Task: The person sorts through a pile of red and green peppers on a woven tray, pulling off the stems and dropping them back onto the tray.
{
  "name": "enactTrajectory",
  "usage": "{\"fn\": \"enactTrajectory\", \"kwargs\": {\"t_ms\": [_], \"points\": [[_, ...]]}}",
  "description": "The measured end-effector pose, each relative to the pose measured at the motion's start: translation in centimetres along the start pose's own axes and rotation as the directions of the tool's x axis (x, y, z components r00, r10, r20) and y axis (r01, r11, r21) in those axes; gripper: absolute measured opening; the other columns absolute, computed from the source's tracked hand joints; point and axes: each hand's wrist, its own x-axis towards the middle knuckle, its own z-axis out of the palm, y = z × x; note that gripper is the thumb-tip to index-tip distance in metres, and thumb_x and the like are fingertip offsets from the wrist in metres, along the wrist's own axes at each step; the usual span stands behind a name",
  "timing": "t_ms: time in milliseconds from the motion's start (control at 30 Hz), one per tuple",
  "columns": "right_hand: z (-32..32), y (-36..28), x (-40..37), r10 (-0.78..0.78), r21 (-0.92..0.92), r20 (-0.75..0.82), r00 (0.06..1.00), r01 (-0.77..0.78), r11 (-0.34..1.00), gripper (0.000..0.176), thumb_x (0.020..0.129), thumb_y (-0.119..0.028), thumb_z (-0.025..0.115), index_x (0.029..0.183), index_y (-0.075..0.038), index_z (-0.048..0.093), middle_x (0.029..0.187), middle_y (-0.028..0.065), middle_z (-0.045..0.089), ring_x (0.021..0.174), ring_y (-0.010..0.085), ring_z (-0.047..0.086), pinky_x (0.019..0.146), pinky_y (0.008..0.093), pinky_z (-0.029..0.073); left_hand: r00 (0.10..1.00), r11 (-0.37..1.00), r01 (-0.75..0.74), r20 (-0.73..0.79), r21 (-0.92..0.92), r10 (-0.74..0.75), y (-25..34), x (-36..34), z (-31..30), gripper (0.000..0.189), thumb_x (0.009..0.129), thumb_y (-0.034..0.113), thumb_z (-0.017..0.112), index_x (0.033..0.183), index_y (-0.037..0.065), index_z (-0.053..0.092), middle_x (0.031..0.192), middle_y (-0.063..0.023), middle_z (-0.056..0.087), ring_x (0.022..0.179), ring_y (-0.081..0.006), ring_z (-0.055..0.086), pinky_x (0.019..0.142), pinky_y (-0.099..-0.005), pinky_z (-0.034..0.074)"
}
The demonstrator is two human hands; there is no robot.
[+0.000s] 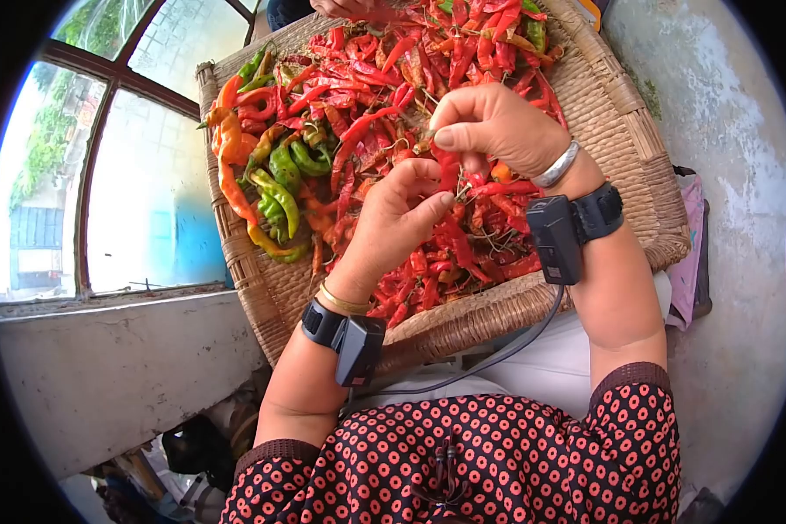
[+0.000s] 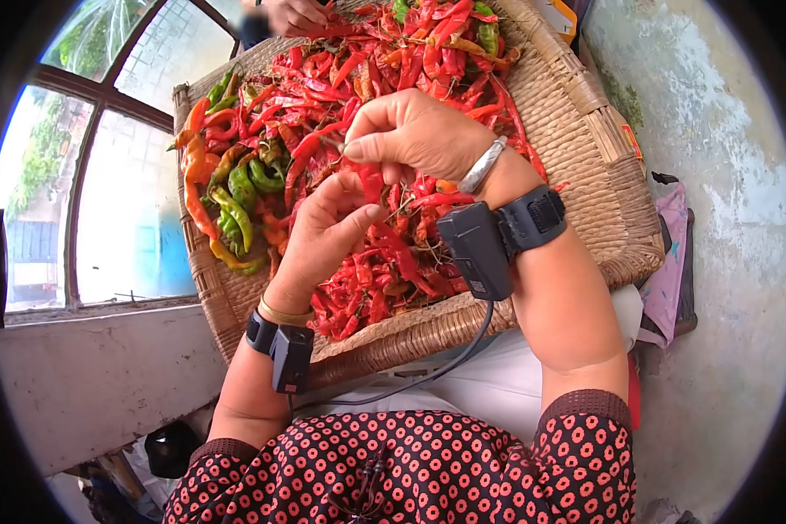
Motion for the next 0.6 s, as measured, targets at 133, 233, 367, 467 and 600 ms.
{"fn": "enactTrajectory", "kwargs": {"t_ms": [133,233,367,467,600], "points": [[-0.9,-0.3,-0.2,-0.041,0.048,-0.103,0.994,0.046,0.998,0.014,0.081,-0.018,0.06,0.078,-0.004,0.06,0.063,-0.0014,0.056,0.047,0.0029,0.048,0.043,0.0162,0.04,0.997,0.998,0.063,0.041,0.009,-0.063,-0.5,0.0,-0.4,0.012,0.081,0.01,0.058,0.091,0.003,0.058,0.077,0.002,0.057,0.056,-0.0018,0.046,0.049,-0.0172,0.039],[-1.7,-0.9,-0.3,-0.07,-0.078,-0.185,0.98,0.056,0.995,0.015,0.081,-0.018,0.059,0.079,-0.004,0.059,0.062,-0.0013,0.056,0.047,0.0031,0.049,0.042,0.0162,0.04,0.996,0.981,0.076,0.028,0.177,-0.082,-1.0,0.3,-0.8,0.014,0.081,0.011,0.059,0.092,0.004,0.058,0.075,0.0017,0.058,0.056,-0.0021,0.047,0.049,-0.0167,0.039],[-1.1,0.6,0.5,-0.133,0.137,-0.386,0.913,0.2,0.97,0.021,0.081,-0.017,0.059,0.095,-0.002,0.057,0.068,0.0008,0.058,0.056,0.0052,0.054,0.051,0.0178,0.044,0.955,0.771,-0.265,0.048,0.579,0.292,-1.8,0.4,-0.9,0.017,0.075,0.008,0.063,0.091,0.002,0.059,0.072,-0.0025,0.058,0.058,-0.0087,0.051,0.054,-0.022,0.043],[-1.7,0.8,0.6,-0.167,-0.147,-0.305,0.938,0.127,0.981,0.026,0.077,-0.014,0.061,0.101,-0.003,0.058,0.077,0.0035,0.061,0.07,0.009,0.058,0.059,0.0214,0.046,0.949,0.768,-0.315,0.168,0.557,0.268,-1.9,0.1,-0.9,0.017,0.072,0.006,0.064,0.087,0.001,0.06,0.068,-0.0049,0.057,0.06,-0.0125,0.053,0.057,-0.0232,0.044],[-1.2,1.3,0.2,0.157,-0.821,0.083,0.984,-0.022,0.57,0.024,0.067,-0.02,0.066,0.085,-0.004,0.063,0.073,0.009,0.062,0.069,0.0187,0.06,0.061,0.031,0.046,0.959,0.751,-0.265,0.244,0.605,0.141,-0.7,0.0,-1.4,0.013,0.072,0.004,0.063,0.084,0.001,0.06,0.066,-0.0022,0.056,0.06,-0.0099,0.053,0.057,-0.0219,0.044]]}}
